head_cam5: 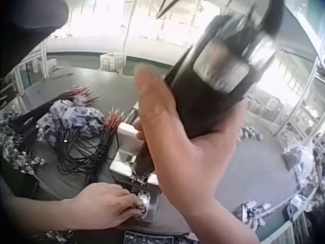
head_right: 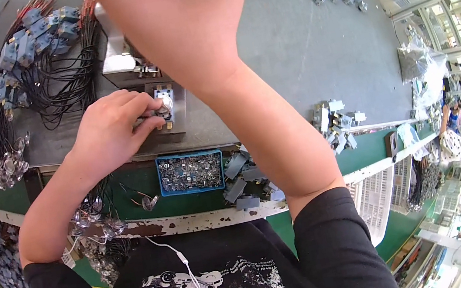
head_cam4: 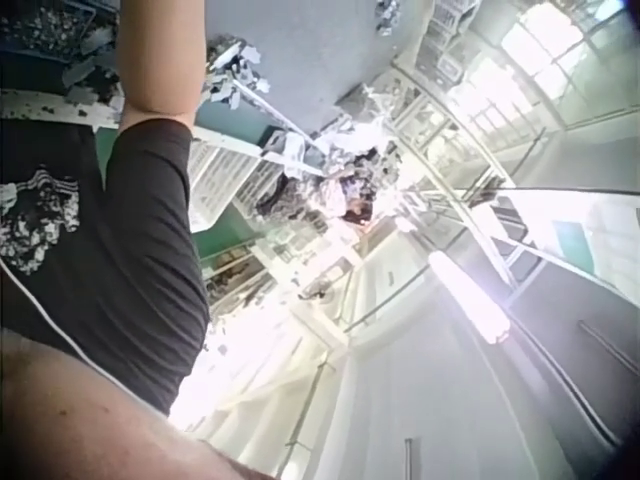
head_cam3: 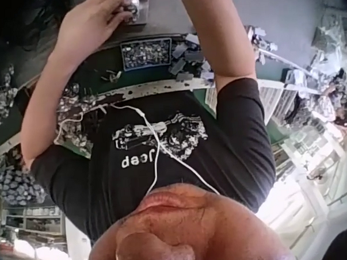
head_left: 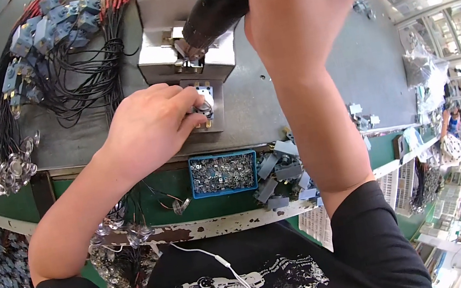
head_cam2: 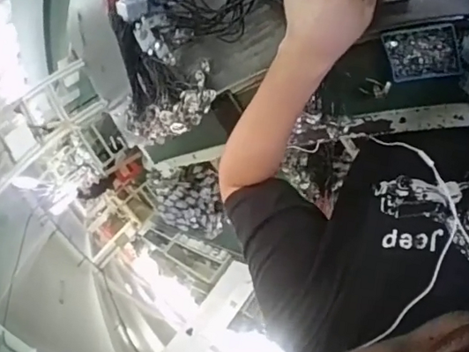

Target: Assembling small mechanical components using an electric screwdriver at a factory workstation.

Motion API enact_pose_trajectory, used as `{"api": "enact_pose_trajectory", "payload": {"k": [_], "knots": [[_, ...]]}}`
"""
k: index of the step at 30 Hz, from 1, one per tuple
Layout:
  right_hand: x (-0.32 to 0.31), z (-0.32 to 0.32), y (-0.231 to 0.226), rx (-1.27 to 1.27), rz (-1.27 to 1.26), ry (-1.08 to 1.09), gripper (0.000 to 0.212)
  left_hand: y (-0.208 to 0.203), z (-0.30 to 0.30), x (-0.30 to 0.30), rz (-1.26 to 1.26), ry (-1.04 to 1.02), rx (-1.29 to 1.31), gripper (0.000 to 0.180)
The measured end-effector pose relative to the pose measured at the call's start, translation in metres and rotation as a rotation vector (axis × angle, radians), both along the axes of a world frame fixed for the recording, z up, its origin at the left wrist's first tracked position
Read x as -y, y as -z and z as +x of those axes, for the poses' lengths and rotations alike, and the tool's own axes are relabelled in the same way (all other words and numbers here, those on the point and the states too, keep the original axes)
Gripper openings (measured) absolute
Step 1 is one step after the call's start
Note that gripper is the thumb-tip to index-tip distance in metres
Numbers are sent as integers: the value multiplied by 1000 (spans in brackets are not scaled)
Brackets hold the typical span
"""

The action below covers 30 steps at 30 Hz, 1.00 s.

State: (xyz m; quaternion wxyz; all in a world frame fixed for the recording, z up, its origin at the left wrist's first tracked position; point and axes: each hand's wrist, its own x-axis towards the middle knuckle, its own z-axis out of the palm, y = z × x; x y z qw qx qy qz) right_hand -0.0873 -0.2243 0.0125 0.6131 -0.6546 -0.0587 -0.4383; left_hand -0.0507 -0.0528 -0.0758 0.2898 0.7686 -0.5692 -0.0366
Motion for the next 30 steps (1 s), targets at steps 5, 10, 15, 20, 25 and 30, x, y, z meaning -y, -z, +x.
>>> {"api": "enact_pose_trajectory", "payload": {"k": [5, 10, 15, 20, 25, 30], "knots": [[-14, 13, -1, -7, -7, -85, 59, -3, 0, -2, 84, 19, 18, 24], [-26, 21, -10, 35, 103, -146, 58, -3, -1, -3, 68, 21, 14, 24], [-25, 20, -7, 38, -7, -119, 58, 4, 0, -3, 48, 25, 33, 24], [-26, -12, -11, -122, 98, -23, 60, 14, -1, -6, -70, 3, -24, 24], [-15, -4, 0, 215, -68, -135, 55, 13, 0, -5, -53, 8, -14, 30], [21, 28, 17, 566, -395, -183, 55, 10, -2, -3, -37, -5, -22, 24]]}}
